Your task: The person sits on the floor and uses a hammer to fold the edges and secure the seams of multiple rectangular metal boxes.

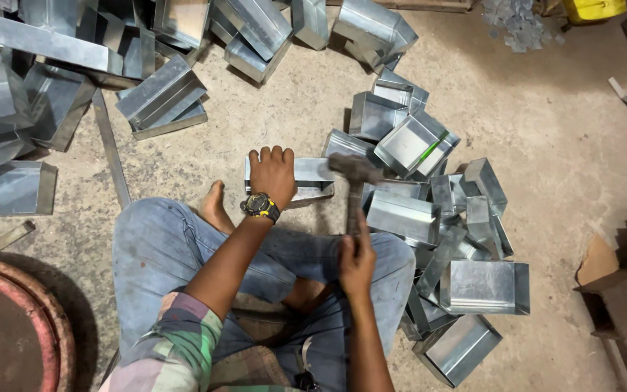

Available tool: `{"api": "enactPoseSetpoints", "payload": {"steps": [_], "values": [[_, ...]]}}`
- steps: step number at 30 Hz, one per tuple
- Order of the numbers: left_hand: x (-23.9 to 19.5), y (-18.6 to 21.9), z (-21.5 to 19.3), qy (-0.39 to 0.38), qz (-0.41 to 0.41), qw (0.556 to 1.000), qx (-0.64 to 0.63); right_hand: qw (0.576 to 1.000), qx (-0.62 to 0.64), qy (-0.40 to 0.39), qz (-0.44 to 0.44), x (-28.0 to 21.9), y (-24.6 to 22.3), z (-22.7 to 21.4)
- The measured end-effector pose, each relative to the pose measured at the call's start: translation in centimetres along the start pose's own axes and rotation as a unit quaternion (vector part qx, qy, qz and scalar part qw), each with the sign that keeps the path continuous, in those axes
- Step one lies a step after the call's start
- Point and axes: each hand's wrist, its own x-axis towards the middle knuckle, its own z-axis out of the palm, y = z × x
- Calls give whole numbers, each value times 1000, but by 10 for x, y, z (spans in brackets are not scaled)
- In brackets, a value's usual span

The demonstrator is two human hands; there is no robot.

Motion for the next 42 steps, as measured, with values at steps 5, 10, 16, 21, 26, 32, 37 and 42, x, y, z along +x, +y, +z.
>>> {"api": "enactPoseSetpoints", "payload": {"steps": [5, 10, 16, 21, 26, 32, 37, 42], "values": [[-15, -5, 20, 59, -25, 997, -52, 997, 42, -27, 56, 6, -29, -22], [-38, 2, 60, 170, -79, 933, -307, 990, 136, 34, -29, 3, -110, -44], [-48, 6, 131, 124, -182, 908, -356, 967, 210, 46, -135, 5, -154, -29], [-46, 3, 145, 135, -166, 918, -334, 995, -3, -82, -53, 38, -134, 13], [-46, 5, 135, 112, -178, 911, -356, 963, -237, -125, -30, 34, -130, -4], [-45, 2, 128, 116, -174, 914, -348, 991, -49, -20, -124, 0, -101, 14], [-42, -2, 94, 141, -169, 907, -360, 997, -50, -57, 7, 4, -85, 17], [-22, -14, 33, 160, -77, 948, -263, 999, 42, -2, -29, 11, -126, -30]]}}
